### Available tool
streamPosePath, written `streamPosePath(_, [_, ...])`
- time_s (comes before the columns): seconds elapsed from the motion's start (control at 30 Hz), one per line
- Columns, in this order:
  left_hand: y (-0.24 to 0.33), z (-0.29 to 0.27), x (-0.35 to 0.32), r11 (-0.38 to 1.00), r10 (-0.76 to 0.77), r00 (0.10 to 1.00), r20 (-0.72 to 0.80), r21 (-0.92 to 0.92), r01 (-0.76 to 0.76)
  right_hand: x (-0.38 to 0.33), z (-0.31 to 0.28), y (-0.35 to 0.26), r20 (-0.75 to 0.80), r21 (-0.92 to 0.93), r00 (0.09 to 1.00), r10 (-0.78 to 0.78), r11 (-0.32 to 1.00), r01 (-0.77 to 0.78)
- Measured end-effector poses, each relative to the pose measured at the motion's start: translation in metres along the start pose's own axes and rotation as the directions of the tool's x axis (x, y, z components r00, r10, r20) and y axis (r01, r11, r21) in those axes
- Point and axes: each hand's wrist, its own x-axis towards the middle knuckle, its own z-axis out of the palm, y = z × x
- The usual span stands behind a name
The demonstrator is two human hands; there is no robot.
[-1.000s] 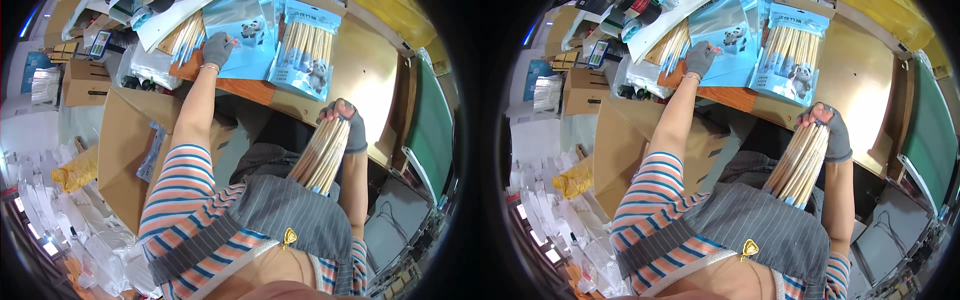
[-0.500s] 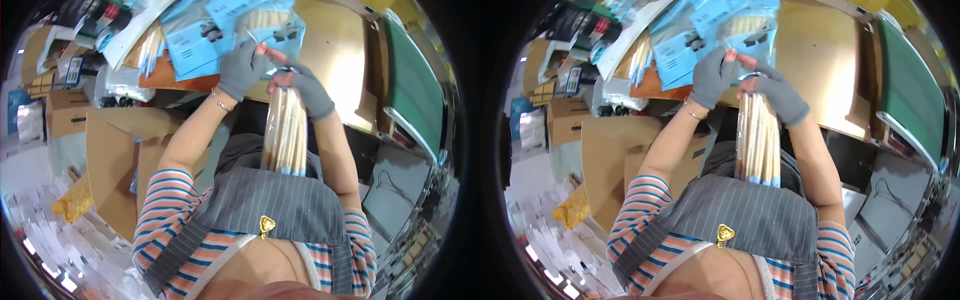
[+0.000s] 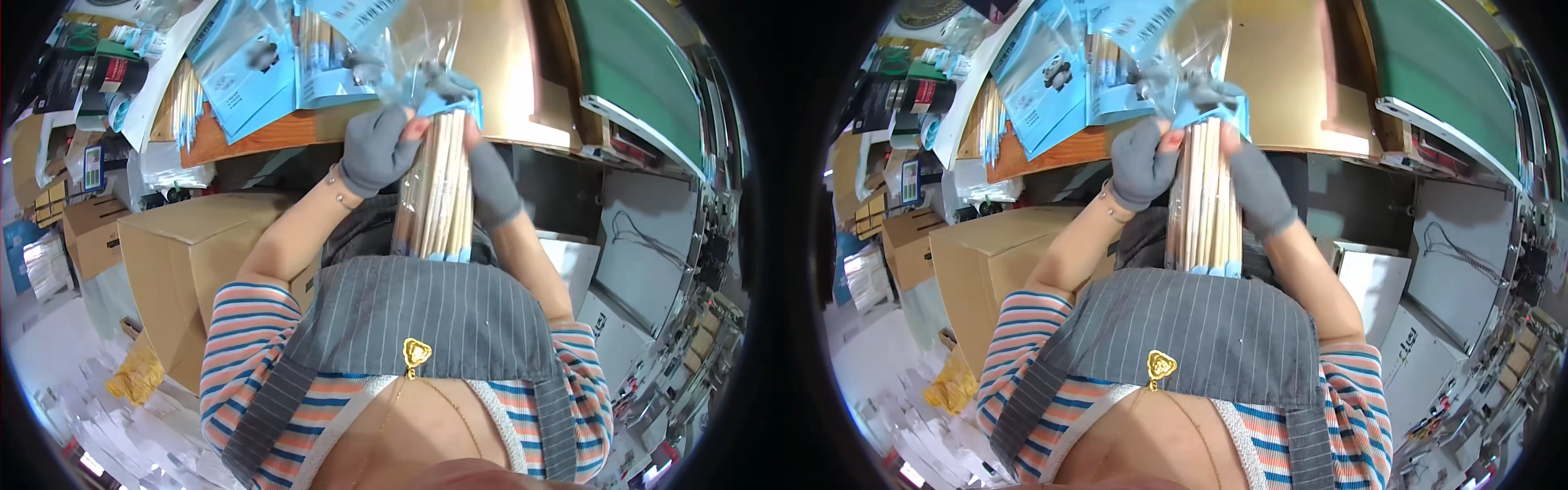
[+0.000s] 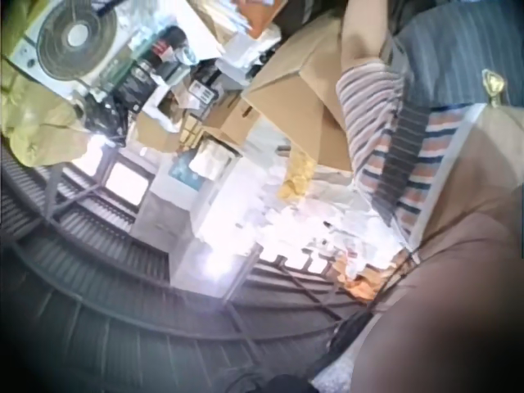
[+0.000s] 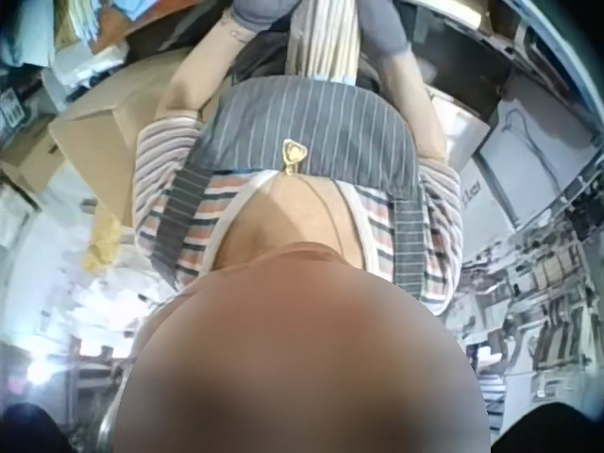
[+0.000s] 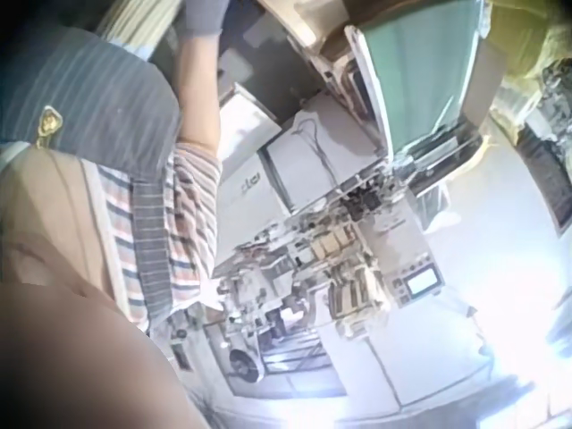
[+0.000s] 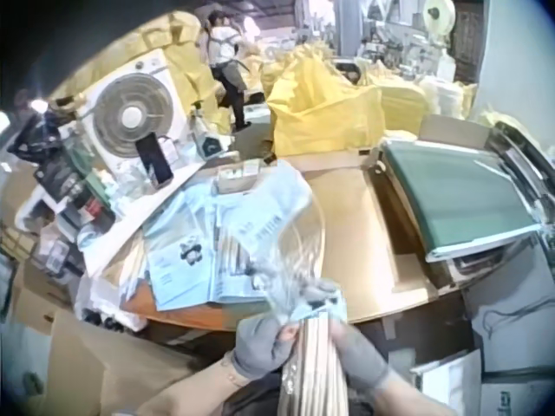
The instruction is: Packaging bundles of wooden skewers into plastic sleeves and then into a cardboard box.
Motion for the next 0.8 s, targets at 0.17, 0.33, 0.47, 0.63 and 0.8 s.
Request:
streamPosePath(0.17, [0.011,0.006,-0.03,0.998,-0.048,0.986,0.162,-0.042,0.055,-0.052,0.005,0.017,-0.079,-0.228,0.99,-0.113,0.969,0.093])
streamPosePath(0.33, [0.022,-0.002,-0.032,0.99,0.119,0.911,0.394,-0.117,-0.079,-0.078,-0.015,0.012,-0.084,-0.555,0.993,-0.081,0.831,0.021])
streamPosePath(0.47, [0.046,-0.025,-0.031,0.98,0.018,0.875,0.484,-0.18,0.079,-0.108,-0.047,0.032,-0.006,-0.883,0.961,-0.277,0.452,0.125])
streamPosePath(0.63, [0.047,-0.012,0.04,0.899,-0.294,0.732,0.615,-0.083,0.431,-0.048,-0.027,0.009,-0.028,-0.852,0.839,-0.544,0.451,0.264])
streamPosePath(0.8, [0.041,-0.03,0.143,0.944,-0.239,0.96,0.146,-0.199,0.265,-0.012,0.008,-0.1,0.108,-0.911,0.501,-0.859,0.116,0.396])
